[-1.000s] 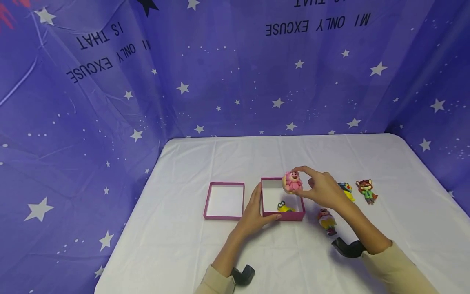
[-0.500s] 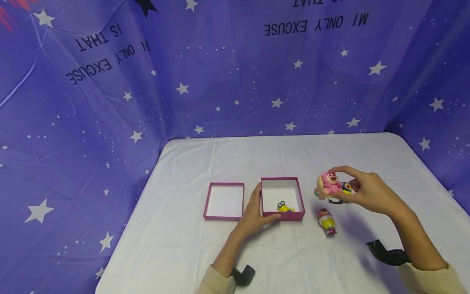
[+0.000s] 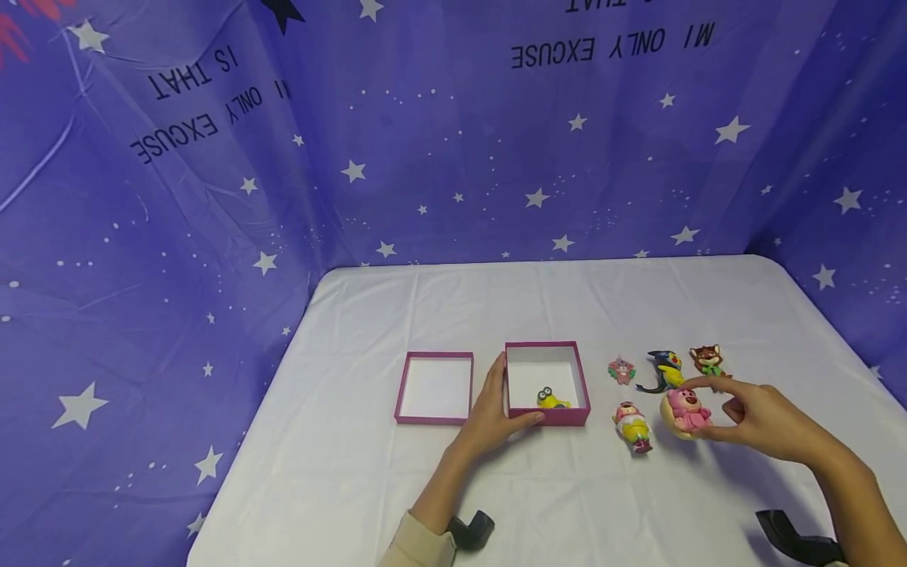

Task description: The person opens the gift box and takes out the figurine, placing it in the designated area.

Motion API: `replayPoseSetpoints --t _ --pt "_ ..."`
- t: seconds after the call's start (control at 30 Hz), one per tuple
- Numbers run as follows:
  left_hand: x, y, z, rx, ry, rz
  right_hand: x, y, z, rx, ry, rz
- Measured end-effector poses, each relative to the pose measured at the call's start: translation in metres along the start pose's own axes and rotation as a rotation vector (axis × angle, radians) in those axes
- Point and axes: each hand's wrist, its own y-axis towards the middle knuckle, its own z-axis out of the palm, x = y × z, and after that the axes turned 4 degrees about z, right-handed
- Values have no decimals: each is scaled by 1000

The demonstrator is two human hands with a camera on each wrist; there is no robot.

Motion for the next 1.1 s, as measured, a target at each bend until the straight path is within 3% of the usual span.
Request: replayPoseSetpoints --t 0.27,0.63,0.9,1.1 --pt "0 0 0 3 1 -8 -23 -4 16 66 28 68" --pt "1 1 1 6 4 -24 -34 -5 26 108 18 118" --pt "-1 0 1 8 1 -18 -31 -8 26 112 1 112" --pt "0 0 1 7 5 -10 -11 -3 14 99 -20 107"
